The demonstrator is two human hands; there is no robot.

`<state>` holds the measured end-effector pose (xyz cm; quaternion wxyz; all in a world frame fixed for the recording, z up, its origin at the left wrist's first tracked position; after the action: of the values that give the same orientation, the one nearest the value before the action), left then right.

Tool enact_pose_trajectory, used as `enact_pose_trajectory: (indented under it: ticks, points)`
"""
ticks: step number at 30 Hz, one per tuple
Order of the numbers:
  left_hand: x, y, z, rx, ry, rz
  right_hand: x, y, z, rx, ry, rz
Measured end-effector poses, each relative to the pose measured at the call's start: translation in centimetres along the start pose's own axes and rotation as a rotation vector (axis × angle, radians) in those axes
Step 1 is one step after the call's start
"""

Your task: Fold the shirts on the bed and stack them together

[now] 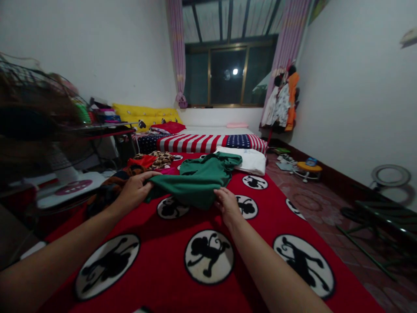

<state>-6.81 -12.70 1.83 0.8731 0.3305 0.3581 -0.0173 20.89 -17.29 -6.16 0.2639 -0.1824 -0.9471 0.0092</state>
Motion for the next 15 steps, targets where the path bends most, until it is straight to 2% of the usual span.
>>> enact_pose_trajectory:
  ticks: [3, 6, 8, 10, 12, 15]
  points:
    - [0.1, -0.6, -0.1, 0.068, 0.016, -0.068, -1.0, -0.4, -3.5, -0.133, -0.067, 0.038]
    - [0.8, -1.4, 0.9, 0.197, 0.020, -0.161, -1.2, -1.5, -6.9, -0.338, -0.233, 0.052]
    - [1.3, -1.9, 1.5, 0.256, 0.039, -0.198, -1.2, -2.3, -8.7, -0.491, -0.422, 0.033]
    - [1.5, -2.4, 1.7, 0.270, 0.078, -0.228, -1.6, -2.8, -9.5, -0.590, -0.717, -0.038]
    - [1.6, -2.9, 1.4, 0.254, 0.117, -0.265, -2.9, -2.5, -9.5, -0.581, -1.047, -0.095]
    - [1.6, -3.6, 0.1, 0.211, 0.138, -0.337, -6.2, -1.2, -8.4, -0.473, -1.449, -0.032]
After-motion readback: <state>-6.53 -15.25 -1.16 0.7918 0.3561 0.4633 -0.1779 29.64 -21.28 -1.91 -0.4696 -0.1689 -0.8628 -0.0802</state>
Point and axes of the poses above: each hand's wrist, its own y-axis towards the middle knuckle, its own x-axis out of the palm, z = x × y, the point moved 3 cm from there along y, towards the middle knuckle, and after that the axes turned 2 degrees about y, right-handed, at the moved point
